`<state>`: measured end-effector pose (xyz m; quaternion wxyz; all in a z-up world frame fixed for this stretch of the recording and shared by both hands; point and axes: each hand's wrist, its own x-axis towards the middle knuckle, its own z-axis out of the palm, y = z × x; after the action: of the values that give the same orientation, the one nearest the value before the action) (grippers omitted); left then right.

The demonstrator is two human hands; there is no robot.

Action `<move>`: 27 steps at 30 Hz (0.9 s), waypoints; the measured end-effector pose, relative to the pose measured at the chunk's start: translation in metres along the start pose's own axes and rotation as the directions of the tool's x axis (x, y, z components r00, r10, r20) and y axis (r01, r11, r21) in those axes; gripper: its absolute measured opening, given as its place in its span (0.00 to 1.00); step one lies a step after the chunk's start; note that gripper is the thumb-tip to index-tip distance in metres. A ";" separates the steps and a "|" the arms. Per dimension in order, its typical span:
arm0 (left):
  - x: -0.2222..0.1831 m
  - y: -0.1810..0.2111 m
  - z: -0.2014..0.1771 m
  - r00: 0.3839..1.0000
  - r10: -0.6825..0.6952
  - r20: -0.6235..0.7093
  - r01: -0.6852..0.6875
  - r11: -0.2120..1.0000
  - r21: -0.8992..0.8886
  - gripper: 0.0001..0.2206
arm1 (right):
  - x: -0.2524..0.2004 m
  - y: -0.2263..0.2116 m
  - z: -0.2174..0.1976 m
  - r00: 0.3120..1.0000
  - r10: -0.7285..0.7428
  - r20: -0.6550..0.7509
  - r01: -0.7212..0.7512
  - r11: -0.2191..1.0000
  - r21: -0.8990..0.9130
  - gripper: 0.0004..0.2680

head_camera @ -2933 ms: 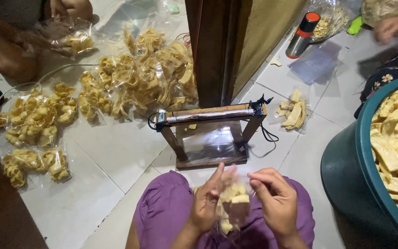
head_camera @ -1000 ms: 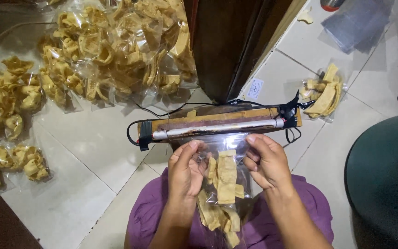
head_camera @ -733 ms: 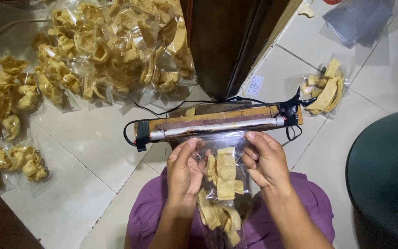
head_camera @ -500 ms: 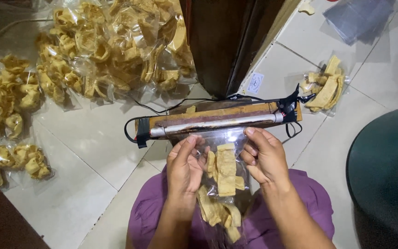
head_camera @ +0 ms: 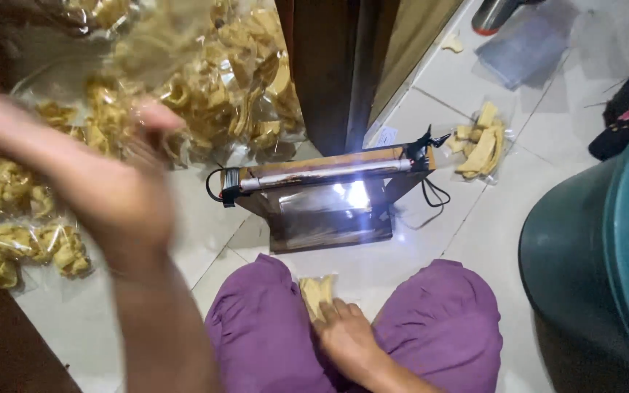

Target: Packaging fried snacks into small plastic bags and sealing them using a manual heat sealer.

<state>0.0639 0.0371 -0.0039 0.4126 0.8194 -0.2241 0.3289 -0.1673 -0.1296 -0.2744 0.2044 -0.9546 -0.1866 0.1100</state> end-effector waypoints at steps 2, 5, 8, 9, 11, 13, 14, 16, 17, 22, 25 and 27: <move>-0.032 0.026 0.012 0.992 0.070 0.108 -0.056 0.990 -0.128 0.43 | 0.004 0.004 -0.004 0.997 -0.001 -0.072 -0.001 1.000 -0.031 0.07; -0.100 0.038 0.012 0.812 0.071 0.579 0.099 0.961 -0.257 0.46 | -0.007 0.002 -0.058 0.988 0.010 -0.153 0.008 0.993 0.121 0.05; -0.181 0.039 0.016 0.297 0.022 0.955 0.259 0.960 -0.103 0.53 | -0.030 -0.004 -0.139 0.997 0.076 -0.011 -0.064 0.911 0.407 0.05; -0.207 0.039 0.020 0.052 -0.003 0.999 0.231 0.973 -0.009 0.63 | -0.037 -0.007 -0.166 0.983 0.102 0.152 -0.166 0.847 0.505 0.04; -0.233 0.053 0.017 0.171 0.109 0.979 0.494 0.850 -0.181 0.42 | -0.052 -0.012 -0.188 0.989 0.144 0.037 -0.134 0.751 0.647 0.06; -0.259 0.062 0.018 0.303 0.176 0.937 0.694 0.633 -0.344 0.24 | -0.062 -0.012 -0.194 0.978 0.198 -0.065 -0.076 0.628 0.774 0.08; -0.272 0.064 0.022 0.456 0.027 0.889 0.691 0.619 -0.373 0.30 | -0.065 -0.008 -0.190 0.948 0.239 -0.209 0.064 0.501 0.863 0.18; -0.285 0.071 0.030 0.590 -0.124 0.797 0.679 0.611 -0.407 0.38 | -0.069 -0.009 -0.181 0.893 0.294 -0.342 0.225 0.367 0.903 0.30; -0.285 0.075 0.033 0.644 -0.174 0.745 0.671 0.595 -0.441 0.46 | -0.071 -0.013 -0.176 0.878 0.304 -0.370 0.198 0.473 0.859 0.25; -0.260 0.099 0.033 0.766 -0.047 0.642 0.491 0.687 -0.536 0.48 | -0.077 -0.035 -0.170 0.760 0.349 -0.548 0.216 0.660 0.720 0.06; -0.253 0.099 0.032 0.761 0.048 0.647 0.483 0.623 -0.615 0.48 | -0.077 -0.031 -0.175 0.791 0.438 -0.427 0.101 0.595 0.797 0.20; -0.257 0.095 0.034 0.722 0.090 0.686 0.516 0.590 -0.621 0.49 | -0.074 -0.025 -0.171 0.793 0.457 -0.403 0.130 0.520 0.844 0.14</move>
<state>-0.1601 -0.0194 -0.1552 0.6584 0.6371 -0.3642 -0.1673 -0.1936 -0.1981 -0.1016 0.6707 -0.7337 0.0584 -0.0920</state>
